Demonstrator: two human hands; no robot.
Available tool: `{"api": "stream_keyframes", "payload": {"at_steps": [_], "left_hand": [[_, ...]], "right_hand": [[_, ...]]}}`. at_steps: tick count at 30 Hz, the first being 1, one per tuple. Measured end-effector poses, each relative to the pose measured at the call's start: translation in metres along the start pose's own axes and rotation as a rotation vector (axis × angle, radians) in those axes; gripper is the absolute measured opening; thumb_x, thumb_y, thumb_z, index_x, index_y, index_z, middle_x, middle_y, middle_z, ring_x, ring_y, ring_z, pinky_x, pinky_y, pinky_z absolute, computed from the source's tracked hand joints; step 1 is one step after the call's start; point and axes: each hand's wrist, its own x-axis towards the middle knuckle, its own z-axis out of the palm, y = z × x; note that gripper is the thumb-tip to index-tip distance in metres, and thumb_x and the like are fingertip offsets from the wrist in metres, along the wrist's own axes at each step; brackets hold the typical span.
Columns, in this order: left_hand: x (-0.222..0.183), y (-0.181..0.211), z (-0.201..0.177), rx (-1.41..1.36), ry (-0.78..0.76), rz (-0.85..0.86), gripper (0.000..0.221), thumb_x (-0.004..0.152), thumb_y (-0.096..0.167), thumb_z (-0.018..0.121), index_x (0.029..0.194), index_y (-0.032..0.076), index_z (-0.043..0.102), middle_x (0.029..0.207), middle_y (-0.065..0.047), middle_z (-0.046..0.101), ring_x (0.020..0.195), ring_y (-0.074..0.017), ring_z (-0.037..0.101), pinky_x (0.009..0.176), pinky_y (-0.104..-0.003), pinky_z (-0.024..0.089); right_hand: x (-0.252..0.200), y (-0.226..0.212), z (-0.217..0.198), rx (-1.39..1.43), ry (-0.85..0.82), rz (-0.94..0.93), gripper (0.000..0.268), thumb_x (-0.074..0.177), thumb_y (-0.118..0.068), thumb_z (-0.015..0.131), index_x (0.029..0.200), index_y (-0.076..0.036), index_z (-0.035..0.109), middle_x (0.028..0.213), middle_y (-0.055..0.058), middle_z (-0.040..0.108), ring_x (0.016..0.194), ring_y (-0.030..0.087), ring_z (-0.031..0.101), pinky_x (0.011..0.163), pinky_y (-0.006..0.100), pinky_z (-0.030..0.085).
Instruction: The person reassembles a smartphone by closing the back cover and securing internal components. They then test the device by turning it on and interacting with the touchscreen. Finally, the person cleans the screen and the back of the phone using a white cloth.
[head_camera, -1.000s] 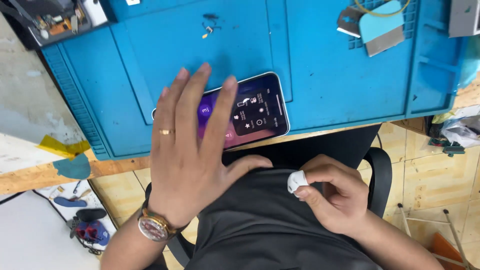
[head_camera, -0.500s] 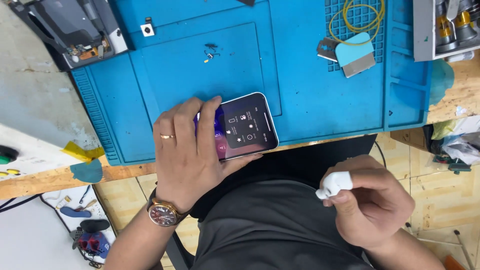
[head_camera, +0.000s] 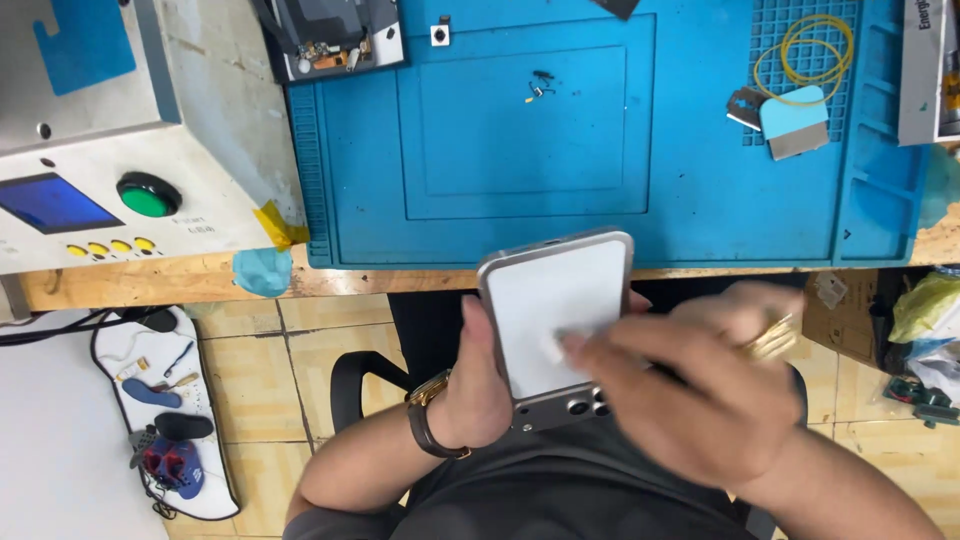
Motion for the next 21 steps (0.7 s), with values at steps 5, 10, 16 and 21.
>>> {"api": "stream_keyframes", "payload": {"at_steps": [5, 10, 16, 21], "left_hand": [[-0.001, -0.013, -0.012, 0.033, 0.052, -0.001, 0.066, 0.084, 0.052, 0.019, 0.121, 0.001, 0.039, 0.117, -0.014, 0.047, 0.110, -0.0238, 0.045, 0.097, -0.037, 0.036], [0.002, -0.008, -0.001, -0.043, -0.106, -0.259, 0.076, 0.075, 0.061, 0.029, 0.114, -0.002, 0.042, 0.094, -0.015, 0.051, 0.083, -0.0202, 0.054, 0.073, -0.032, 0.049], [-0.012, -0.024, -0.022, 0.170, -0.170, -0.312, 0.065, 0.084, 0.053, 0.012, 0.094, 0.002, 0.051, 0.080, -0.010, 0.057, 0.071, -0.0166, 0.057, 0.070, -0.027, 0.048], [-0.008, -0.024, -0.026, 0.505, -0.141, -0.165, 0.054, 0.087, 0.047, 0.011, 0.084, 0.008, 0.048, 0.078, -0.001, 0.050, 0.070, -0.0117, 0.045, 0.069, -0.027, 0.040]], "right_hand": [[-0.009, -0.005, 0.008, -0.009, 0.002, 0.071, 0.009, 0.078, -0.003, 0.057, 0.073, -0.009, 0.061, 0.082, 0.009, 0.062, 0.064, 0.017, 0.057, 0.100, 0.034, 0.004], [-0.020, 0.014, -0.008, -0.184, -0.076, 0.081, 0.003, 0.078, -0.002, 0.064, 0.078, -0.003, 0.066, 0.075, 0.014, 0.060, 0.056, 0.023, 0.049, 0.067, 0.039, 0.030], [-0.115, 0.006, 0.010, -0.537, -0.200, 0.066, 0.019, 0.083, -0.023, 0.064, 0.096, -0.009, 0.062, 0.091, -0.020, 0.060, 0.078, -0.012, 0.047, 0.067, 0.013, 0.036], [-0.074, 0.007, 0.005, -0.162, -0.337, -0.324, 0.020, 0.081, -0.001, 0.042, 0.089, 0.001, 0.060, 0.095, 0.002, 0.059, 0.071, 0.003, 0.049, 0.068, 0.017, 0.033]]}}
